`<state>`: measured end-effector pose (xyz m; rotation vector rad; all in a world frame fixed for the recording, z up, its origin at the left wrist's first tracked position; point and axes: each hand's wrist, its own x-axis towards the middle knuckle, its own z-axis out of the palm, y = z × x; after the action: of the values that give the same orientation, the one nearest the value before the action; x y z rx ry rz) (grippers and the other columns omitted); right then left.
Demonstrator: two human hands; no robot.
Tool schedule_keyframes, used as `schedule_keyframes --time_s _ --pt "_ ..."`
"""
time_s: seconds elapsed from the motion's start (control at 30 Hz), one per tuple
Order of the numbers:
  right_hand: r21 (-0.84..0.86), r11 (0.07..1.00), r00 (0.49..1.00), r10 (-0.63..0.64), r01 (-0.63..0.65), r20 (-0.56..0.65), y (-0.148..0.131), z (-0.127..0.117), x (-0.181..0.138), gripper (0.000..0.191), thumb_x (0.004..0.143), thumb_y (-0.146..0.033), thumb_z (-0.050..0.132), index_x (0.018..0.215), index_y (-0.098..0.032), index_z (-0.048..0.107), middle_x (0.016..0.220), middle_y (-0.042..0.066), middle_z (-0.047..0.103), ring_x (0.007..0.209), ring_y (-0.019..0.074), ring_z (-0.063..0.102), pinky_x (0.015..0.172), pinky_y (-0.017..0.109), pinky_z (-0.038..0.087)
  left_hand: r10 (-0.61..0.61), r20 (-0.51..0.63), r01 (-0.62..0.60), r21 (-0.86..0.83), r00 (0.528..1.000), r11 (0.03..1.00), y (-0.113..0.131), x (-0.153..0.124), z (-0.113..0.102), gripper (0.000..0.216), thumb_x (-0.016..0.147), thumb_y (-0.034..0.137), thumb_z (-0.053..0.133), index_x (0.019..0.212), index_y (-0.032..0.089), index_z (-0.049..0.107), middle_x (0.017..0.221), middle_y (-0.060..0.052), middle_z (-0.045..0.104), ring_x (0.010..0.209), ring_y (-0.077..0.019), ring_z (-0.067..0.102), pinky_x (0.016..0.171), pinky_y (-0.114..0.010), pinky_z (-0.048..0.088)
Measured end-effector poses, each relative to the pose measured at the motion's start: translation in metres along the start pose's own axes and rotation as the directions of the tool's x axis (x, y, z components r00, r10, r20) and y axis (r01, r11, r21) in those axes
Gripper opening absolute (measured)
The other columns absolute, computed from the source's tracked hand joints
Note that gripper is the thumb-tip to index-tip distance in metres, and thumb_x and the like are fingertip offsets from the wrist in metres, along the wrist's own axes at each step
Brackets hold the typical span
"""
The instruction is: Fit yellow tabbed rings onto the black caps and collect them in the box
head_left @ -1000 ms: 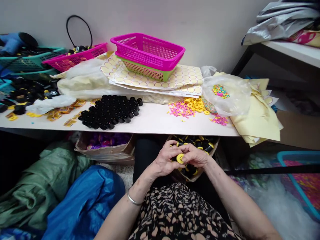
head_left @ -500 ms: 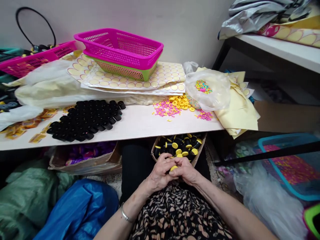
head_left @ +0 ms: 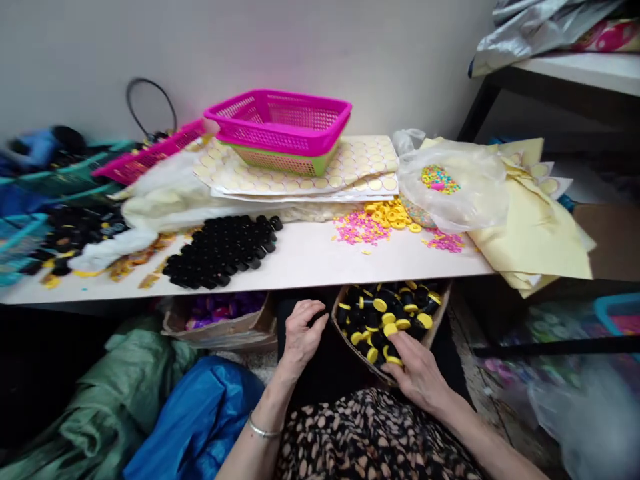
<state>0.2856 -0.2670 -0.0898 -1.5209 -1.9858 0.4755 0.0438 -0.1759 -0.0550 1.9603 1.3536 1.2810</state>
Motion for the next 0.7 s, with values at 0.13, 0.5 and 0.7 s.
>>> schedule_keyframes --time_s 0.13,0.5,0.7 --pt "0.006 1.000 0.999 0.016 -0.016 -0.049 0.005 0.011 -0.002 0.046 0.076 -0.021 0.050 0.121 -0.017 0.042 0.115 0.010 0.055 0.107 0.0231 0.053 0.088 0.035 0.047 -0.071 -0.323 0.136 0.182 0.944 0.974 -0.027 0.031 -0.029 0.015 0.071 0.020 0.061 0.086 0.017 0.065 0.089 -0.006 0.064 0.084 -0.0187 0.057 0.069 -0.031 0.048" --pt "-0.204 0.971 0.992 -0.127 0.122 -0.013 0.019 0.035 0.001 0.049 0.070 -0.047 0.063 0.112 -0.023 0.053 0.103 0.014 0.060 0.095 0.0327 0.055 0.079 0.044 0.047 -0.100 -0.614 0.559 0.625 0.783 0.546 -0.063 0.089 -0.079 0.034 0.069 0.044 0.062 0.086 0.014 0.062 0.104 -0.014 0.051 0.099 -0.0314 0.042 0.084 -0.043 0.035" --pt "-0.184 0.979 0.988 -0.057 0.084 0.147 -0.010 0.007 0.026 0.050 0.071 -0.048 0.063 0.112 -0.022 0.054 0.101 0.011 0.057 0.091 0.0281 0.054 0.075 0.040 0.046 -0.151 -0.561 0.554 0.673 0.814 0.490 -0.073 0.103 -0.069 0.030 0.071 0.044 0.058 0.077 0.015 0.057 0.108 -0.015 0.049 0.106 -0.0347 0.035 0.084 -0.049 0.030"
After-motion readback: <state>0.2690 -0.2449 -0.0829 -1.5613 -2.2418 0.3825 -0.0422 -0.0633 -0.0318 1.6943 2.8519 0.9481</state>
